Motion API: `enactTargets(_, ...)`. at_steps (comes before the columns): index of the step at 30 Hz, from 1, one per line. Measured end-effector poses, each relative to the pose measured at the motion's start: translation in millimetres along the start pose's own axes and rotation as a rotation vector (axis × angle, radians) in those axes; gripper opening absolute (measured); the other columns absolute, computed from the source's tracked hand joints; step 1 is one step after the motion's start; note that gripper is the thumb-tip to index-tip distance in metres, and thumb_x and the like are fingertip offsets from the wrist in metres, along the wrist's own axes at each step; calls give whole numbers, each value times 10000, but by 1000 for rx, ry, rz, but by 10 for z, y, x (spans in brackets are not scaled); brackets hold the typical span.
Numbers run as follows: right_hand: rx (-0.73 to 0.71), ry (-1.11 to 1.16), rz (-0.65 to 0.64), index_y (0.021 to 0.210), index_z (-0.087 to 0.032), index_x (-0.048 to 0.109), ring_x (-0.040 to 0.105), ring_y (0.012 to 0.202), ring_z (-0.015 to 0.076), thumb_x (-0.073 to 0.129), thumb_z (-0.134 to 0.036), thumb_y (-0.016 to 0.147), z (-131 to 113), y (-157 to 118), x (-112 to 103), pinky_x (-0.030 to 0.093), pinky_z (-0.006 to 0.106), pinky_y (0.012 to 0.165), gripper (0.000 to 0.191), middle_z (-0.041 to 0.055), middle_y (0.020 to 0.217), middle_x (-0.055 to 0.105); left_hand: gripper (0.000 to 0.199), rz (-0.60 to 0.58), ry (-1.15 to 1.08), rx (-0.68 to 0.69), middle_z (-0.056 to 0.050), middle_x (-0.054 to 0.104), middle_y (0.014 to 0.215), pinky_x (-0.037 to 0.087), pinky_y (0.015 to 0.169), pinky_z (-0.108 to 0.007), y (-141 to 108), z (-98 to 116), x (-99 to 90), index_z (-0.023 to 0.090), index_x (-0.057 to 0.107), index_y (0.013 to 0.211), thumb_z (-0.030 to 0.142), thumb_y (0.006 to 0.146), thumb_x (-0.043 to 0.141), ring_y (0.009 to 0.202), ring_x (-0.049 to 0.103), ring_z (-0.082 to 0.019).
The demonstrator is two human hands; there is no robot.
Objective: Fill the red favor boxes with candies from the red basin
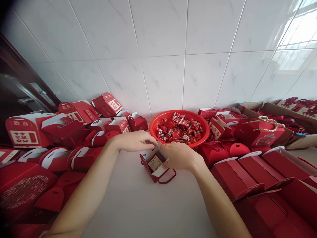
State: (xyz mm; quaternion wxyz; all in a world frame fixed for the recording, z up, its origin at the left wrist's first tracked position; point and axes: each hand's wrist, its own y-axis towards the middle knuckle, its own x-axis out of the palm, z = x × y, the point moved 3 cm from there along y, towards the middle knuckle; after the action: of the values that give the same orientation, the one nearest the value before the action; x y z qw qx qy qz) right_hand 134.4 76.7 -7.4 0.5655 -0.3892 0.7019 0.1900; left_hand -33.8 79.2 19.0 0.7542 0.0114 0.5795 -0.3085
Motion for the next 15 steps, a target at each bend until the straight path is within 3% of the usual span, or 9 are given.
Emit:
enactTargets(3,-35,44,35,1061,-236,590,632,841,231,651,-288,819,9,-4,1,355,269,624,255,26,903,671,272,-151,74,-37,-16,722,894,407,596,-236,74,76,156,220,736,995,225,842,511,722,609,-164)
enactTargets(8,14,40,8,893,-218,599,636,887,241,646,-272,818,1,-12,8,373,275,638,104,43,948,681,300,-379,145,-70,-8,704,826,397,532,-251,273,201,316,235,738,990,156,777,542,608,564,-151)
enactTargets(12,23,36,-9,880,-212,591,638,880,238,645,-261,816,-19,-20,-7,371,275,626,97,43,952,681,204,-447,116,2,21,691,734,433,565,-233,406,230,369,233,733,805,124,734,576,615,577,-144)
enactTargets(15,19,46,-4,904,-220,591,638,897,238,645,-261,815,-20,-25,-14,379,275,642,112,37,951,680,208,-445,114,5,19,700,735,452,582,-231,437,218,390,226,726,799,102,733,572,639,603,-149)
